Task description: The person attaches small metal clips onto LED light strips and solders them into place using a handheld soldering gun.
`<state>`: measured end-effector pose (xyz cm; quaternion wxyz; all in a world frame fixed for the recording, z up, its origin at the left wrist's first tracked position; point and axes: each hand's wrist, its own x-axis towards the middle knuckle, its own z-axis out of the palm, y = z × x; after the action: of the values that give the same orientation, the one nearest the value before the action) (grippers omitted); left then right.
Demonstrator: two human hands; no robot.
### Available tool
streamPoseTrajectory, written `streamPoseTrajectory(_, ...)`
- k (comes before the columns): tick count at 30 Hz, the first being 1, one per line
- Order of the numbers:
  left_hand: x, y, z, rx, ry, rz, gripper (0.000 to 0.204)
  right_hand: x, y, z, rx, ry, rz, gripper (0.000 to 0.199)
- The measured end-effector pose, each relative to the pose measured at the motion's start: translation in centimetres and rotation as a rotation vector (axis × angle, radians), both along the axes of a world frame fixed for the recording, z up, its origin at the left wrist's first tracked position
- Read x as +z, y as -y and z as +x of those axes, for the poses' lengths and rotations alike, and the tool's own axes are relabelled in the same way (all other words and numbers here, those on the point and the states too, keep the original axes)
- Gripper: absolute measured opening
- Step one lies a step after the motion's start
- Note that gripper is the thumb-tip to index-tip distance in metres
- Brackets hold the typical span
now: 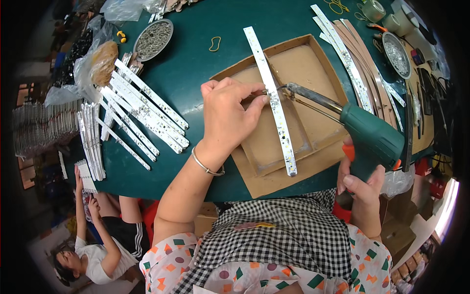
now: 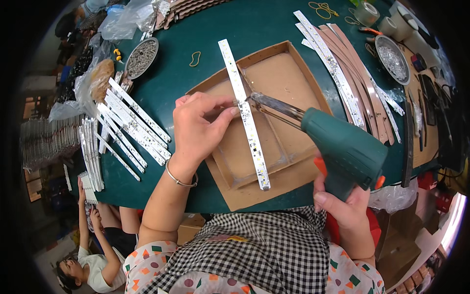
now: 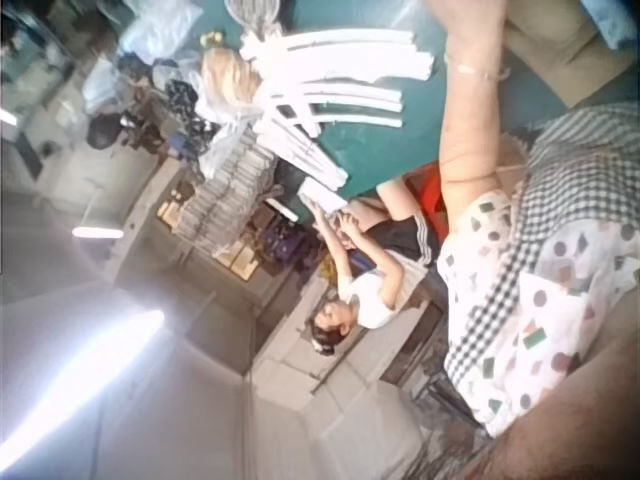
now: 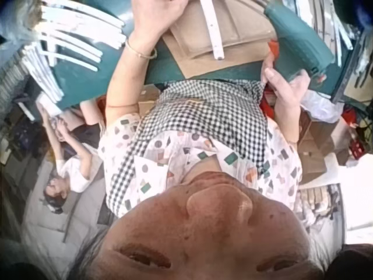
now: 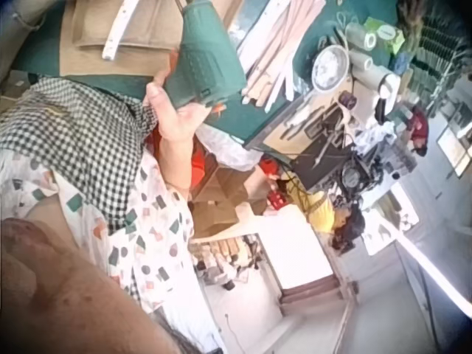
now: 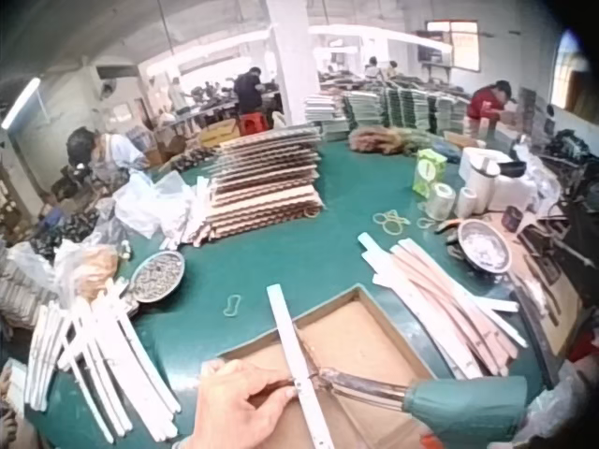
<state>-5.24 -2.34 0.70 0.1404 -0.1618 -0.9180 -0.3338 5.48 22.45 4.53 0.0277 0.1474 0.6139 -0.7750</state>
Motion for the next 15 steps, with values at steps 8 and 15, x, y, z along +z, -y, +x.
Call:
streamPoseTrajectory(8, -1.1, -0.3, -0.3, 0.052, 0.001, 0.070, 0.007, -1.5, -0.5, -0.9, 0.179, -0.046, -0.011, 0.065)
streamPoseTrajectory(15, -1.2, -0.3, -0.2, 0.062, -0.008, 0.075, 0.005, -2.1, -1.8, -0.9, 0.297, -0.036, -0.066, 0.068)
